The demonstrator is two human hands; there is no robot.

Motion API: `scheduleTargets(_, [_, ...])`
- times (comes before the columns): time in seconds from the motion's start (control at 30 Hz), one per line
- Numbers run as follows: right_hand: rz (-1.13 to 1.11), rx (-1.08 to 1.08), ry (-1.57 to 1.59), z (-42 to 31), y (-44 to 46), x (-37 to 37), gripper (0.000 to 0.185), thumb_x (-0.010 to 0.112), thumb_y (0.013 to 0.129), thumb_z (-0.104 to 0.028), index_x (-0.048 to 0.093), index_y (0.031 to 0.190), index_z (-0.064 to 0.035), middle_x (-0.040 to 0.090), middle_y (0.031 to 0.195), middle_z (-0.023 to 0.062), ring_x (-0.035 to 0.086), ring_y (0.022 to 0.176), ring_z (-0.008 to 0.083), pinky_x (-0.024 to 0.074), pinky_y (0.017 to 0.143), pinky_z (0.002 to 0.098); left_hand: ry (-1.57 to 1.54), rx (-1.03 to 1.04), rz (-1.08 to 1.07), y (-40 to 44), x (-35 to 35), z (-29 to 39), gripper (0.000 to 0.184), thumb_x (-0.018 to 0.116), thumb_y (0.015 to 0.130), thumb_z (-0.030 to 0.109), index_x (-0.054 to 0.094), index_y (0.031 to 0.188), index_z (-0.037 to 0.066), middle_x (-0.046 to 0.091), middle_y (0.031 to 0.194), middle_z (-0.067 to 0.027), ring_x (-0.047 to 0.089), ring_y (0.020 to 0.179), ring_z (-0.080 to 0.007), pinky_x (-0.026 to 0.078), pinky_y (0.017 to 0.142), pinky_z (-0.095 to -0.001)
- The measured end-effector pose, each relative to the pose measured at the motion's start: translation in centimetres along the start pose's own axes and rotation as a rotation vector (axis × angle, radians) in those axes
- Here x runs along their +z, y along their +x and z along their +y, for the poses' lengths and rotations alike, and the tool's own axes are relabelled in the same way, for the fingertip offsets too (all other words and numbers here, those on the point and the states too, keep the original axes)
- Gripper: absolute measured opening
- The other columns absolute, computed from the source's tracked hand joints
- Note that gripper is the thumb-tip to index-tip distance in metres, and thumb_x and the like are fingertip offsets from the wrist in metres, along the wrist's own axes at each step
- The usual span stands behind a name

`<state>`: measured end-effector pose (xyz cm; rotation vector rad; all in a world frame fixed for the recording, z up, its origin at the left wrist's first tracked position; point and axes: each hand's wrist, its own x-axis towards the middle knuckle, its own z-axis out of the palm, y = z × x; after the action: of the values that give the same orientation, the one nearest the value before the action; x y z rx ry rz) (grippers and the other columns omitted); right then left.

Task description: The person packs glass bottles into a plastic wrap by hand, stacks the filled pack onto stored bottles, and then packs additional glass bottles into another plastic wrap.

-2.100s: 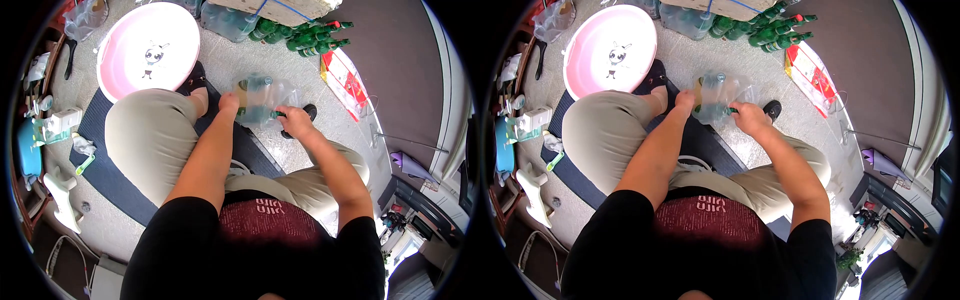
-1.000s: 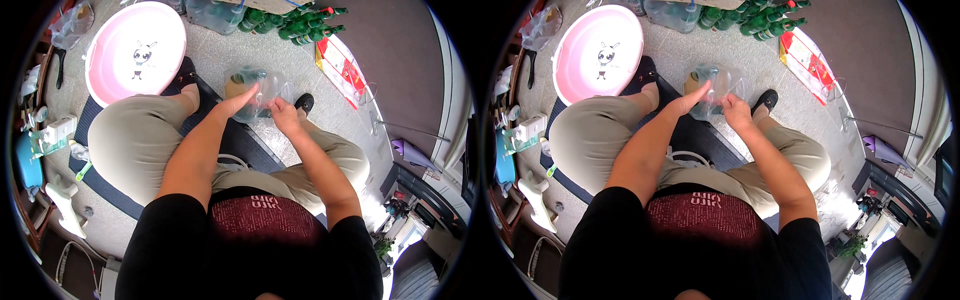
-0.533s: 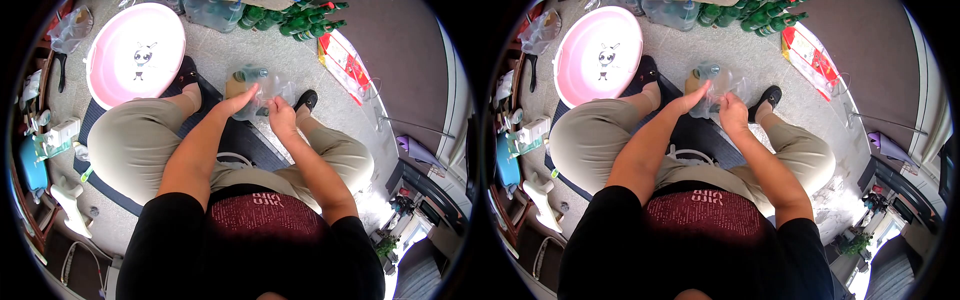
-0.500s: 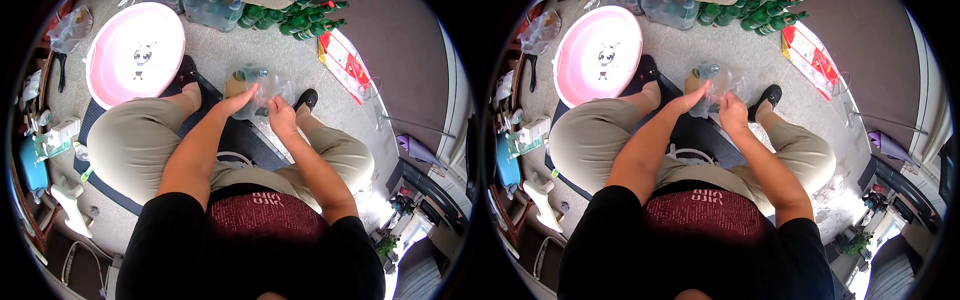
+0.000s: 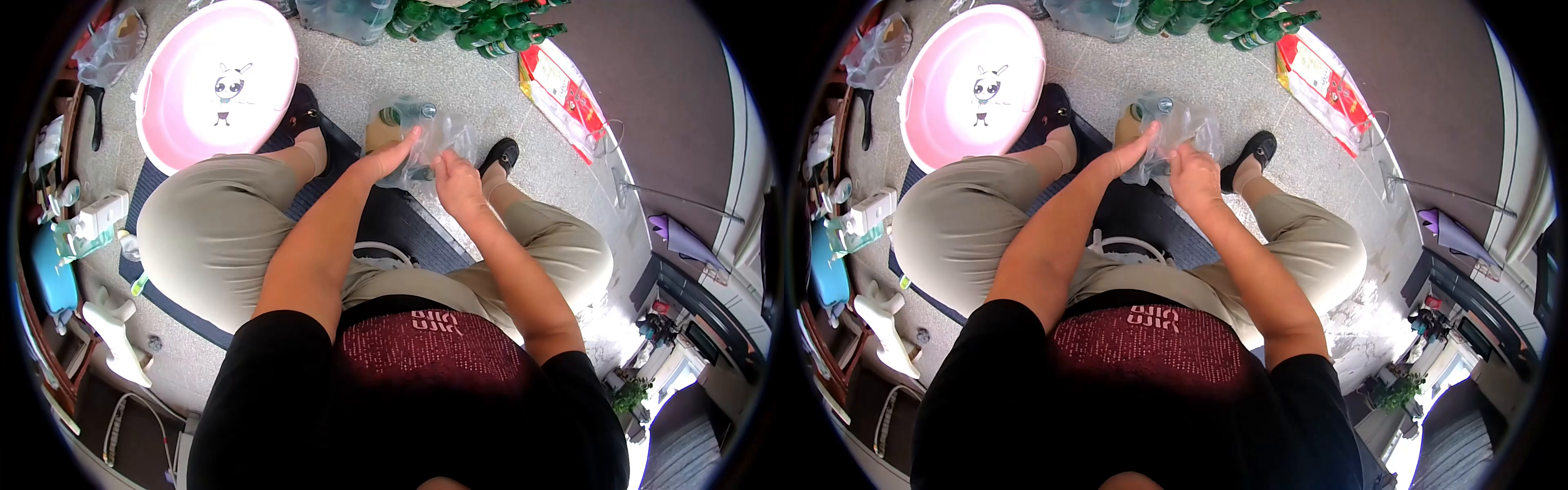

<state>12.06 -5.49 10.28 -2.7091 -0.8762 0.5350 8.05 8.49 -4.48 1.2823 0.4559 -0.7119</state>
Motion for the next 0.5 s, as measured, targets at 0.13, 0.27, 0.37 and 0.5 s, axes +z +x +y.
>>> scheduleTargets(0.13, [0.094,0.174,0.330,-0.8,-0.5,0.3,0.023,0.047,0.089,-0.022,0.056,0.080,-0.0030,0.065,0.075,0.0137,0.061,0.074,0.0374,0.0460,0.074,0.0455,-0.063,0.020,0.040,0.2,0.3,-0.2,0.096,0.017,0.082,0.076,0.043,0.133,0.000,0.042,0.137,-0.0194,0.037,0.129,-0.0299,0.026,0.106,-0.0365])
scheduleTargets(0.27, [0.127,0.274,0.417,-1.5,-0.3,0.0,0.025,0.047,0.090,-0.024,0.056,0.079,-0.0032,0.066,0.076,0.0124,0.062,0.075,0.0349,0.0466,0.075,0.0442,-0.125,0.036,0.090,0.3,0.3,-0.2,0.095,0.018,0.081,0.078,0.050,0.128,0.001,0.047,0.133,-0.0173,0.040,0.125,-0.0278,0.027,0.104,-0.0369])
scheduleTargets(0.37, [0.098,0.271,0.415,-1.4,0.0,-0.1,0.026,0.046,0.091,-0.025,0.057,0.081,-0.0036,0.066,0.073,0.0125,0.063,0.075,0.0330,0.0469,0.074,0.0437,-0.211,0.065,0.094,0.2,-0.1,0.0,0.093,0.019,0.081,0.078,0.055,0.123,0.003,0.050,0.128,-0.0151,0.042,0.122,-0.0251,0.027,0.104,-0.0360])
scheduleTargets(0.5, [0.020,0.351,0.424,-1.3,0.2,1.0,0.029,0.044,0.091,-0.029,0.058,0.085,-0.0042,0.064,0.072,0.0164,0.062,0.076,0.0364,0.0465,0.075,0.0443,-0.235,0.091,0.081,-1.8,0.2,1.3,0.084,0.024,0.085,0.074,0.044,0.133,0.008,0.048,0.131,-0.0118,0.043,0.119,-0.0225,0.032,0.101,-0.0355])
